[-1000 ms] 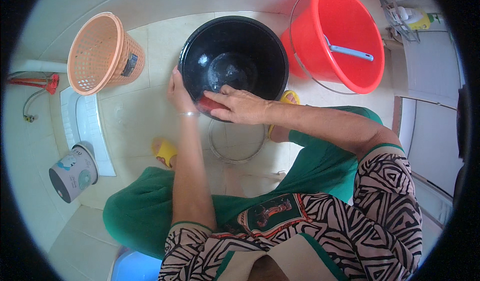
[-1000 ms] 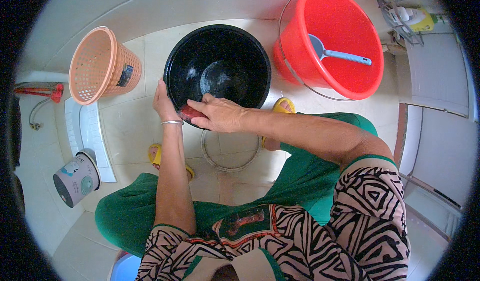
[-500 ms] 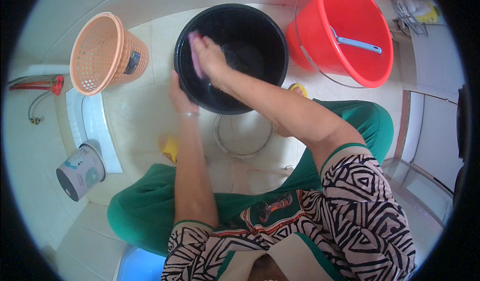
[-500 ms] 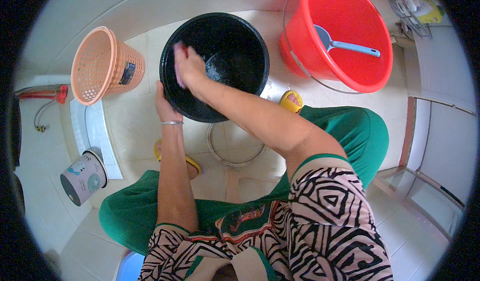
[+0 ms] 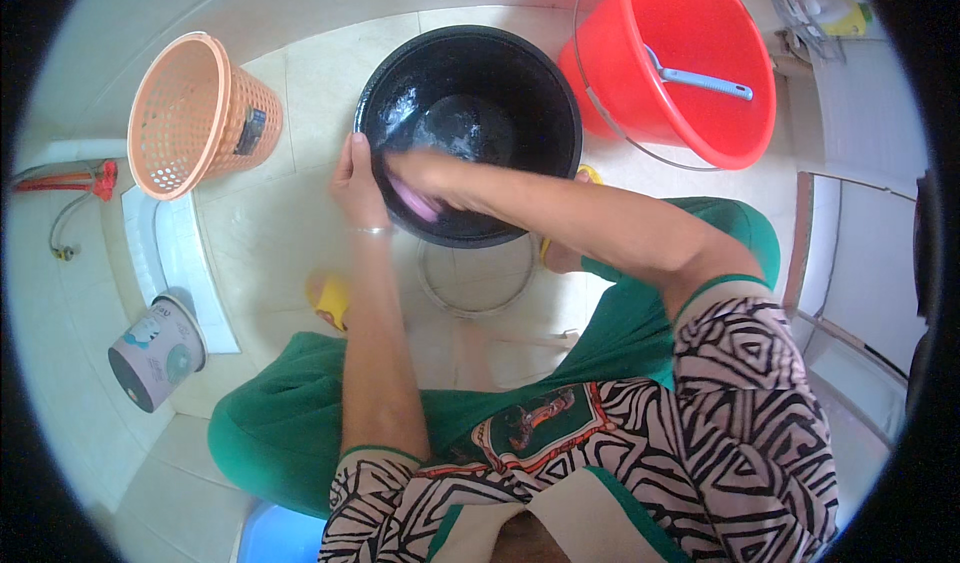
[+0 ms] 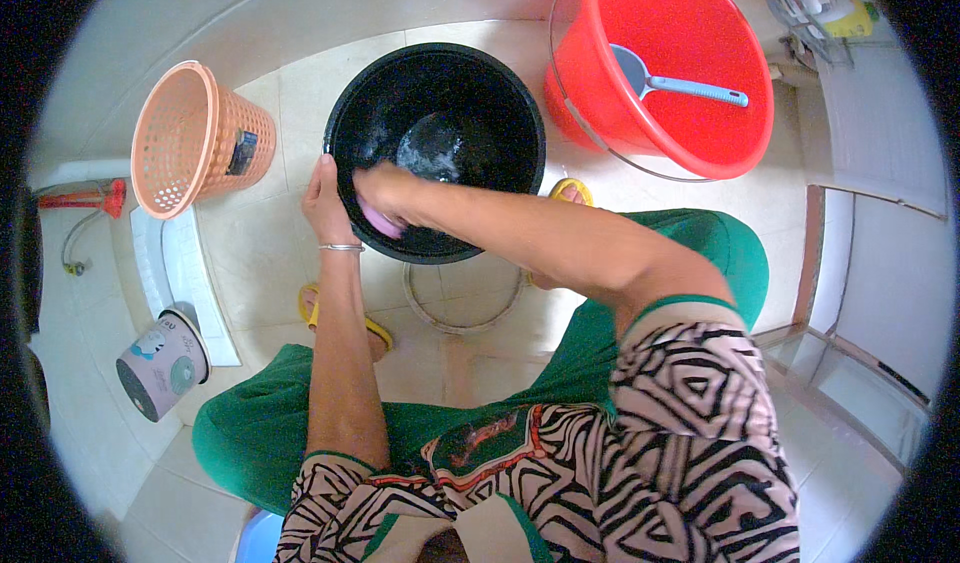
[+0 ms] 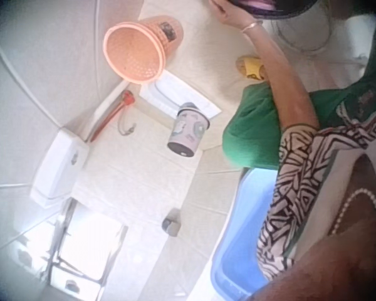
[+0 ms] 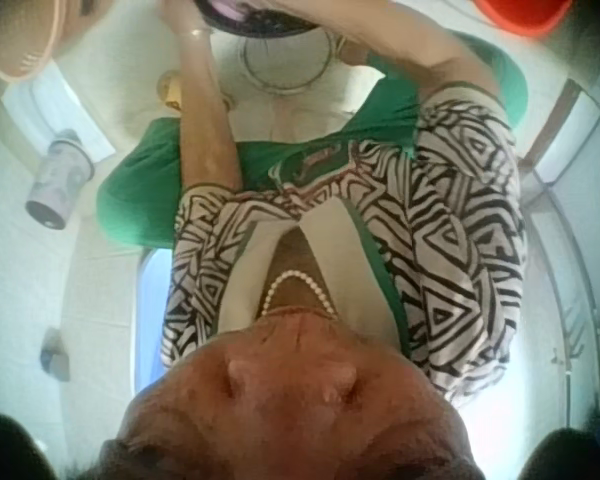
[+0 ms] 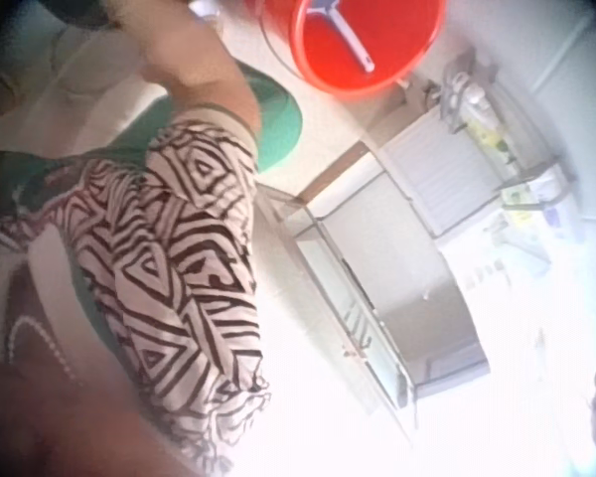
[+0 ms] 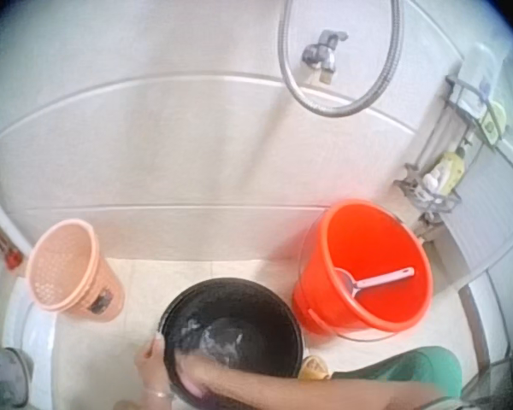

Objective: The person scrubs the interior of a black basin with a pink sponge, then scrubs a metal basin lid with the same sponge. The person sits on the floor during the task.

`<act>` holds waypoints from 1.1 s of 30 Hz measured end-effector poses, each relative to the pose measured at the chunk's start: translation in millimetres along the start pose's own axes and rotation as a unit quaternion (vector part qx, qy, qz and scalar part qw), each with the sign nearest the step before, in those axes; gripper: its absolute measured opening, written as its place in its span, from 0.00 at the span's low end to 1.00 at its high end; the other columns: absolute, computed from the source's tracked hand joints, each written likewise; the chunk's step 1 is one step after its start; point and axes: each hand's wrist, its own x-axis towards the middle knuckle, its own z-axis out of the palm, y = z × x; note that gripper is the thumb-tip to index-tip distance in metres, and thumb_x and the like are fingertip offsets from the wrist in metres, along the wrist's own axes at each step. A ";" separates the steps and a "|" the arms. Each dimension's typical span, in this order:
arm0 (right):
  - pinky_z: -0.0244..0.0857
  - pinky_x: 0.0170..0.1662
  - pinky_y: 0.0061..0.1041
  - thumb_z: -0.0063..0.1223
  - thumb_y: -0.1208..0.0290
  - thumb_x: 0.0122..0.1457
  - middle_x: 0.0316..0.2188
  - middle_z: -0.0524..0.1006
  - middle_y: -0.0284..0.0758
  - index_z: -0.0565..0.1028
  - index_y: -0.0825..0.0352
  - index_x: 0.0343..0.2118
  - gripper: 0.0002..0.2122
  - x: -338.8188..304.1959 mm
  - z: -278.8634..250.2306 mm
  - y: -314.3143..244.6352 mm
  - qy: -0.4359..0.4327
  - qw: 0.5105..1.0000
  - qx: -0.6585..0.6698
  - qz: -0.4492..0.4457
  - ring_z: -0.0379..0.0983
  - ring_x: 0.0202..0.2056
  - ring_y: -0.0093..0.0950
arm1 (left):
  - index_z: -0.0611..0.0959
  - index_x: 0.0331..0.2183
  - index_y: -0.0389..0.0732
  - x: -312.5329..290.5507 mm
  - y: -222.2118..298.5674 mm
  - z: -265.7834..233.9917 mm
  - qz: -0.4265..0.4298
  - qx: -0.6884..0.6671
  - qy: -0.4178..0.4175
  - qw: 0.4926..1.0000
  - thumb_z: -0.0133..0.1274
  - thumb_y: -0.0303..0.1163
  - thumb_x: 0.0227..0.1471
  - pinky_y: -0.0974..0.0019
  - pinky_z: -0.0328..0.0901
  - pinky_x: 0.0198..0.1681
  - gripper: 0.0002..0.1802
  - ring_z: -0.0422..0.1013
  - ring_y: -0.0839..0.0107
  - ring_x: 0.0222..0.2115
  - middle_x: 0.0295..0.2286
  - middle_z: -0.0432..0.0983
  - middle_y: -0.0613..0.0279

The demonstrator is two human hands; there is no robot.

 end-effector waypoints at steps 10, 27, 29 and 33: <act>0.59 0.16 0.33 0.26 0.64 0.61 0.10 0.67 0.40 0.70 0.66 0.15 0.22 81.5 -28.9 -30.5 0.020 0.893 0.449 -0.030 0.62 0.12 0.35 | 0.73 0.50 0.27 -5.7 28.2 -9.9 -0.046 0.016 -0.058 0.997 0.51 0.40 0.57 0.69 0.63 0.49 0.27 0.70 0.70 0.43 0.44 0.74 0.54; 0.59 0.56 0.37 0.43 0.55 0.58 0.48 0.73 0.48 0.69 0.61 0.54 0.23 -33.2 -2.3 51.8 -0.199 0.852 -0.442 -0.199 0.67 0.52 0.43 | 0.84 0.40 0.44 40.1 110.0 17.1 0.180 0.464 -0.131 0.857 0.57 0.42 0.48 0.65 0.67 0.42 0.18 0.76 0.62 0.36 0.32 0.79 0.48; 0.62 0.50 0.39 0.47 0.60 0.54 0.43 0.75 0.42 0.71 0.58 0.52 0.22 -13.0 -25.0 75.4 -0.092 0.712 -0.647 -0.258 0.70 0.48 0.40 | 0.85 0.39 0.47 39.8 106.2 30.0 0.241 0.485 -0.169 0.823 0.56 0.42 0.48 0.63 0.67 0.42 0.17 0.75 0.58 0.35 0.32 0.78 0.48; 0.56 0.42 0.28 0.45 0.64 0.57 0.44 0.72 0.31 0.69 0.61 0.55 0.21 41.7 -71.3 71.1 0.084 0.462 -0.796 -0.382 0.63 0.46 0.28 | 0.84 0.40 0.48 28.4 92.7 59.2 0.257 0.514 -0.207 0.792 0.56 0.41 0.49 0.64 0.67 0.40 0.16 0.74 0.57 0.35 0.33 0.78 0.49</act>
